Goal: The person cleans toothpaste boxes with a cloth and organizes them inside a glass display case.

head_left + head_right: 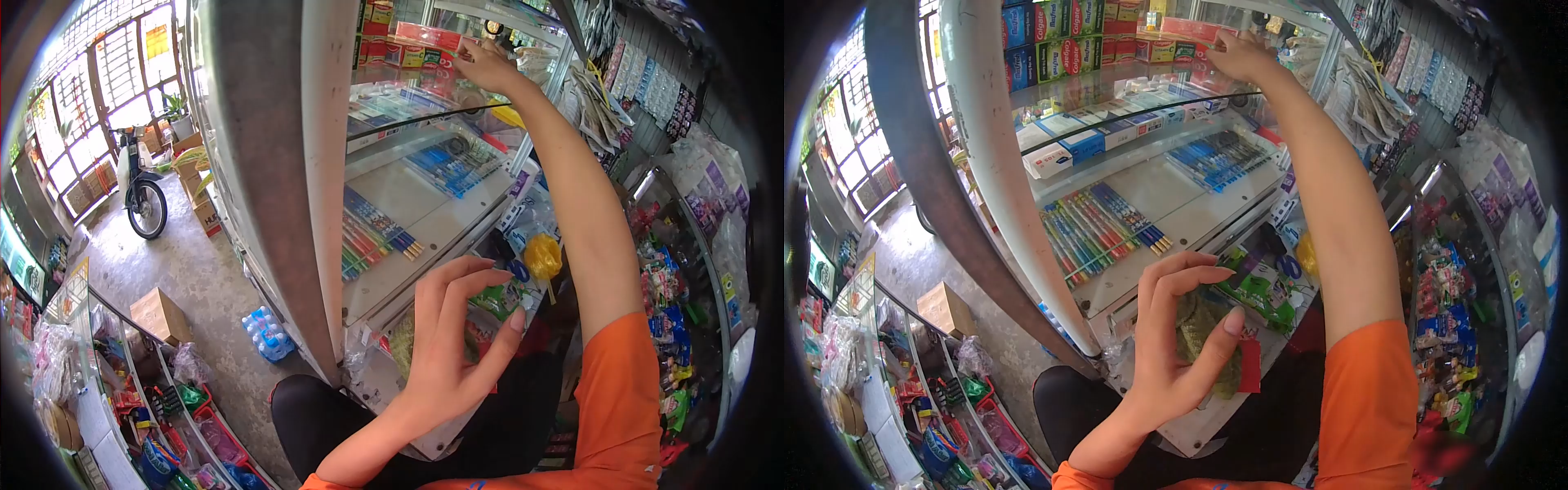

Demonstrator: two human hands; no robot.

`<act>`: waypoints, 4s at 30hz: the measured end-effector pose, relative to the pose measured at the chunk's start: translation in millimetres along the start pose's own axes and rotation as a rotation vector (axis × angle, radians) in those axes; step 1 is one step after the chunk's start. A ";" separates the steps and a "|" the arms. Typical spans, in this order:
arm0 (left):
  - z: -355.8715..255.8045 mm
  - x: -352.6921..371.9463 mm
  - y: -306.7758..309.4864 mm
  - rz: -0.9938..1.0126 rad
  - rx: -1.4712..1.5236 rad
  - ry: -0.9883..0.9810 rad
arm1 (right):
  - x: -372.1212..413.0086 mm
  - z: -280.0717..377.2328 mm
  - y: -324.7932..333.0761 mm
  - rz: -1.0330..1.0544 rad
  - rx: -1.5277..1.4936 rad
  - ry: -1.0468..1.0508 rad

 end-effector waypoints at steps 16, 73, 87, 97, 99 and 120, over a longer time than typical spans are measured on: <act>8.1 7.3 -7.4 0.014 0.093 0.044 | 265.3 -63.1 121.1 0.025 -0.664 -0.266; 58.0 35.2 -18.7 -0.128 0.635 0.514 | 448.4 80.9 125.7 0.282 -1.005 0.225; 3.6 35.5 -43.8 -0.028 0.525 0.389 | 415.7 24.1 150.3 -0.304 -1.516 -0.230; 6.4 34.4 -34.8 -0.006 0.354 0.480 | 465.7 61.6 116.9 0.107 -1.071 -0.024; -0.6 38.4 -54.7 0.100 0.310 0.321 | 426.6 43.8 124.6 0.204 -1.548 -0.218; 2.0 46.9 -73.8 0.090 0.451 0.347 | 417.7 24.7 128.5 0.106 -1.646 -0.134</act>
Point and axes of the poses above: each hand's wrist, its own x-axis away from the middle knuckle, its own y-axis out of the back of the hand, z = x × y, the point moved 5 cm from there along -x, towards the middle knuckle, and after that the axes turned 7 degrees about -y, right-handed, at the moved point
